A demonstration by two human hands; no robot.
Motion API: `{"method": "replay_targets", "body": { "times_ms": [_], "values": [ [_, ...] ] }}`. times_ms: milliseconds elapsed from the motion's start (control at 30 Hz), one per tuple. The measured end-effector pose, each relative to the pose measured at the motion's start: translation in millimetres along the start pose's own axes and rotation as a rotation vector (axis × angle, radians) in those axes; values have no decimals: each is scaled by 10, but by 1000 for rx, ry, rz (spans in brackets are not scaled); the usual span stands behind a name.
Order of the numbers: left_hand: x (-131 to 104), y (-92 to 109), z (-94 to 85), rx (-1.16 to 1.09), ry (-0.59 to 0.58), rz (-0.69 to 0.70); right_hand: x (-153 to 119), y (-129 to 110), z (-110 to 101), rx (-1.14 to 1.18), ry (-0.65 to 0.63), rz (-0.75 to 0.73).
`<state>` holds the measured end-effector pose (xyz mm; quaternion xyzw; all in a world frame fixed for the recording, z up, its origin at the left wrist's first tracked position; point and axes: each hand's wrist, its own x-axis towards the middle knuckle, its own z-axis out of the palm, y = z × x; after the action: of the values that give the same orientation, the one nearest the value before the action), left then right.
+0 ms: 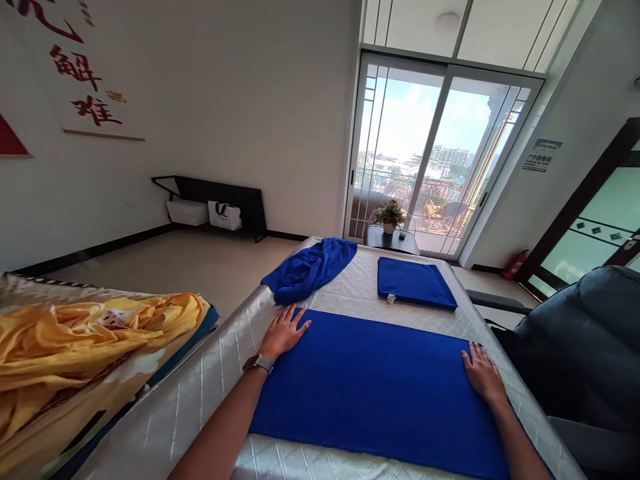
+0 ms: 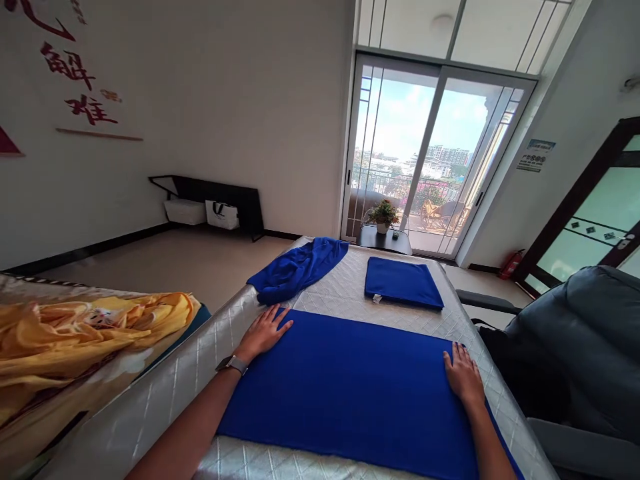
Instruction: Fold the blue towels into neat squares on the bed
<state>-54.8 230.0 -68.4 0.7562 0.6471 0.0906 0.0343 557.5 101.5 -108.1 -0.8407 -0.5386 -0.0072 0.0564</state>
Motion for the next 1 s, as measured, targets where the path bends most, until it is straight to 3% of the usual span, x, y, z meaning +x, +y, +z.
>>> {"method": "replay_targets", "body": {
  "times_ms": [167,300,433,567,700,767,833,900,1000],
  "values": [
    [-19,3,-81,-19,-25,36,5,-21,33,0,8,0],
    [-234,-7,-210,-46,22,64,-2,-11,28,0,15,-1],
    [-803,-41,-268,-55,31,139,-10,-36,33,-9,9,15],
    [-1493,-74,-160,-56,75,187,-67,-74,-6,-67,58,23],
    [-1852,-73,-48,-52,91,127,-185,-231,-159,-170,161,7],
    [-1885,-62,-35,-54,84,113,-290,-473,-277,-179,192,-14],
    [-1873,-53,-35,-56,84,104,-460,-873,-403,-141,188,-56],
    [-1855,-50,-31,-61,101,100,-710,-1412,-512,-60,135,-147],
    [-1846,-59,-8,-69,129,104,-1216,-2314,-592,103,-45,-343]
  ]
}}
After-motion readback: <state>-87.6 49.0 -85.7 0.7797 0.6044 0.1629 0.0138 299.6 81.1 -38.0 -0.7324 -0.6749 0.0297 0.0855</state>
